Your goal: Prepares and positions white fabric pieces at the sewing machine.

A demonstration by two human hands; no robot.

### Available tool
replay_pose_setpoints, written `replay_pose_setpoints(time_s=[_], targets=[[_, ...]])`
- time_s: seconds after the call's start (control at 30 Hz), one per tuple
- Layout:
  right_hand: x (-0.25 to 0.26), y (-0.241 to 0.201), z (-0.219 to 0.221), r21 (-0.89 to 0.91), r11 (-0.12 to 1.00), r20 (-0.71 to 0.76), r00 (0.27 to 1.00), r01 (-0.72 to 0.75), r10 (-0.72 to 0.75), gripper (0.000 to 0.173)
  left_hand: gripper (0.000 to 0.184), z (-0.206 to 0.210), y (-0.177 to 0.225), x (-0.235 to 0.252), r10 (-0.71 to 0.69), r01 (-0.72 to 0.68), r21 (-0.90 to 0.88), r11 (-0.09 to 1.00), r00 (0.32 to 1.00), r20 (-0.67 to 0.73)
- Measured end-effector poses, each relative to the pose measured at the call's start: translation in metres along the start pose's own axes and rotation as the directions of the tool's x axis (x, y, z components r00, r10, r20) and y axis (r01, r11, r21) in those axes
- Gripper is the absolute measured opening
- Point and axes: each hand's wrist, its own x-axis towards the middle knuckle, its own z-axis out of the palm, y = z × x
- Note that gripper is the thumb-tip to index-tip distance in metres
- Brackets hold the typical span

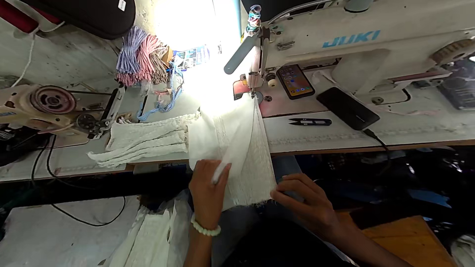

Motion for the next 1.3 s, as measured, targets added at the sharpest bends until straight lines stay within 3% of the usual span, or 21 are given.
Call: replay_pose_setpoints(time_s=[0.13,0.3,0.63,0.8,0.9,1.0,1.07,1.13,1.17,1.23,1.3], targets=[[0.021,0.000,-0.007,-0.016,0.997,-0.024,0.997,0.076,-0.076,0.009,0.008,0.010,0.031,-0.015,0.253,-0.261,-0.217,0.941,0.965,-0.065],[0.026,0.000,-0.009,-0.001,0.998,-0.081,0.994,0.069,-0.069,0.007,0.012,0.022,0.035,-0.022,0.407,-0.413,-0.186,0.892,0.911,-0.070],[0.030,0.005,-0.017,0.056,0.994,-0.015,0.996,0.093,-0.092,0.010,0.014,0.026,0.035,-0.023,0.428,-0.429,-0.151,0.891,0.903,-0.038],[0.033,0.006,-0.015,0.055,0.996,-0.042,0.996,0.076,-0.073,0.006,0.028,0.028,0.039,-0.028,0.415,-0.400,-0.223,0.889,0.909,0.025],[0.034,0.006,-0.013,0.049,0.998,-0.050,0.998,0.041,-0.038,0.008,0.014,0.035,0.038,-0.029,0.417,-0.410,-0.228,0.883,0.909,-0.016],[0.031,0.007,-0.013,0.029,0.999,-0.041,0.998,0.044,-0.043,0.010,0.009,0.038,0.033,-0.030,0.434,-0.417,-0.310,0.855,0.901,-0.014],[0.024,0.007,-0.012,0.011,0.999,-0.032,0.998,0.046,-0.046,0.009,0.015,0.034,0.025,-0.025,0.436,-0.361,-0.425,0.830,0.895,0.090],[0.013,0.008,-0.011,-0.011,1.000,-0.027,1.000,0.015,-0.015,0.009,0.031,0.026,0.009,-0.006,0.376,-0.201,-0.513,0.834,0.888,0.265],[0.005,0.007,-0.009,-0.021,1.000,-0.021,1.000,-0.016,0.015,0.009,0.036,0.024,-0.002,0.008,0.287,-0.100,-0.476,0.874,0.896,0.338],[-0.013,0.004,-0.002,-0.034,0.996,-0.012,0.997,-0.083,0.082,0.010,0.036,0.032,-0.015,0.038,-0.022,0.108,-0.188,0.976,0.911,0.413],[-0.028,0.001,0.007,-0.054,0.989,-0.004,0.991,-0.135,0.135,0.012,0.045,0.047,-0.014,0.065,-0.287,0.262,0.118,0.958,0.853,0.437]])
